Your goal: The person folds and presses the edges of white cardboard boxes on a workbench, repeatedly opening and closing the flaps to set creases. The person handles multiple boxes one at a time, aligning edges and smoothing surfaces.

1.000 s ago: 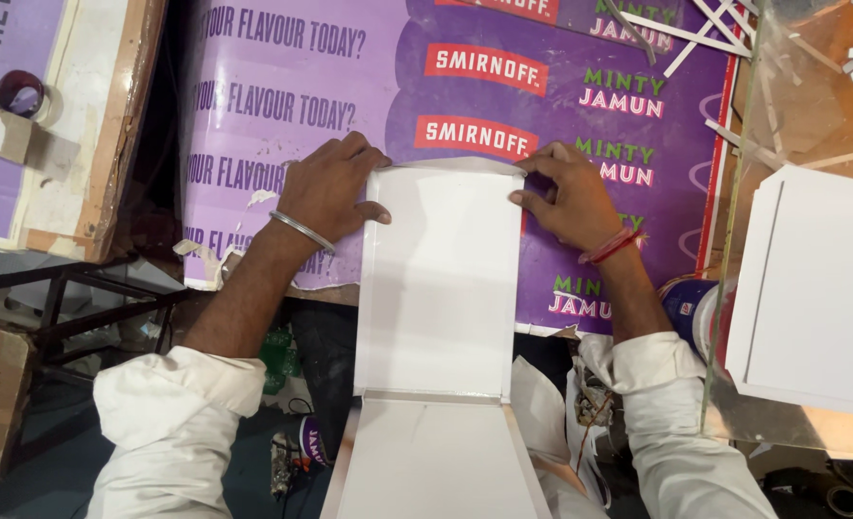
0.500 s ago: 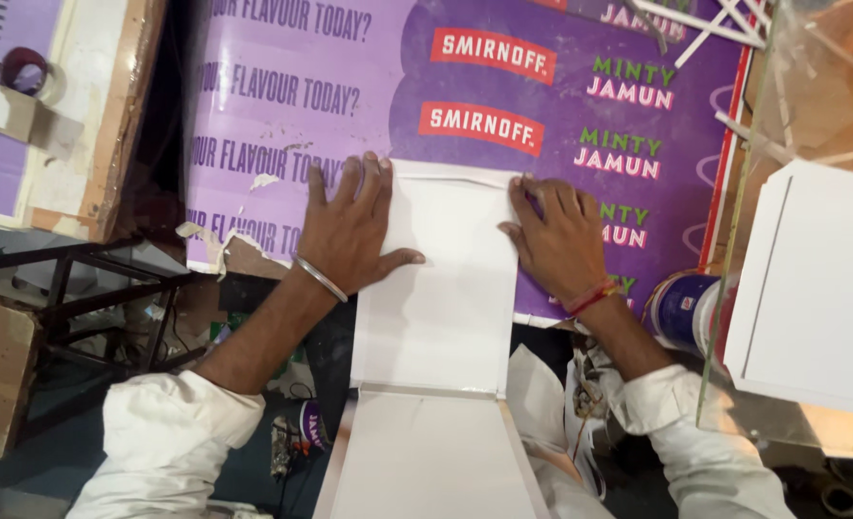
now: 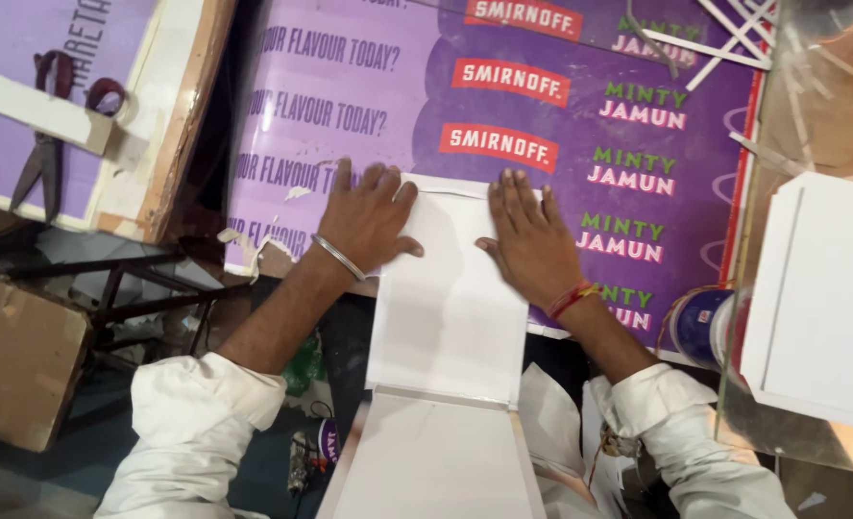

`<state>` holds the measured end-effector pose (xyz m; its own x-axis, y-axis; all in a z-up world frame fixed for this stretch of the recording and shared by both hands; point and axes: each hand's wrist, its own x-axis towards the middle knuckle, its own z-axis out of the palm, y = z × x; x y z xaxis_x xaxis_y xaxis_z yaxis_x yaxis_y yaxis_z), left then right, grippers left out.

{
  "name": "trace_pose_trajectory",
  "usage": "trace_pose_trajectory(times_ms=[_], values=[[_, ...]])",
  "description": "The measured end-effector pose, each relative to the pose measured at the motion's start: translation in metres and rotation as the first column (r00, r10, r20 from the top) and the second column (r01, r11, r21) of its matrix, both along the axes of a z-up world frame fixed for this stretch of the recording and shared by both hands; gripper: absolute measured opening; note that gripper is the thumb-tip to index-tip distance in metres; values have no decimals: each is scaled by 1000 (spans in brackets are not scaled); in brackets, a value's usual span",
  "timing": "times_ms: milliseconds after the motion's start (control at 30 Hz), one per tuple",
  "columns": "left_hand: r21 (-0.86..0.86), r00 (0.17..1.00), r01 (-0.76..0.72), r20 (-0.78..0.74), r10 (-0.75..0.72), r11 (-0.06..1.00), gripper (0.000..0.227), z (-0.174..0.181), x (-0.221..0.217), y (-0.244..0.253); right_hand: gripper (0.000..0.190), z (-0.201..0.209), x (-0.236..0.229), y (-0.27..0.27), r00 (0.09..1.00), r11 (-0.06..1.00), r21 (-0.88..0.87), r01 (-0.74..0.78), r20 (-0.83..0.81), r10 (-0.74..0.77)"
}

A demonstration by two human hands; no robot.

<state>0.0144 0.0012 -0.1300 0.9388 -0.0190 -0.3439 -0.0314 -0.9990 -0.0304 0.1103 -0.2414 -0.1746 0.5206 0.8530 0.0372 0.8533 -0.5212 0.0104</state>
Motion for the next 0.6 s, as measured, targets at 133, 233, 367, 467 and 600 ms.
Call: trace_pose_trajectory(times_ms=[133,233,367,467,600], values=[[-32,967,176,194,-166,984,105,3,26,-6,66,-6,-14,-2,1000,996,89,23,-13,-22],[-266,952,194,284,-115,944,96,-9,36,-26,61,-4,-16,-3,1000,992,127,-1,-11,3],[-251,935,258,308,-176,933,95,-38,21,-53,62,1,-16,-9,991,979,202,14,-130,13],[-293,919,298,345,-191,908,94,-49,13,-48,74,5,-9,-9,975,967,249,42,-220,14],[-213,934,190,341,-109,959,105,-49,0,-28,79,3,-15,-10,985,974,224,26,-170,13]])
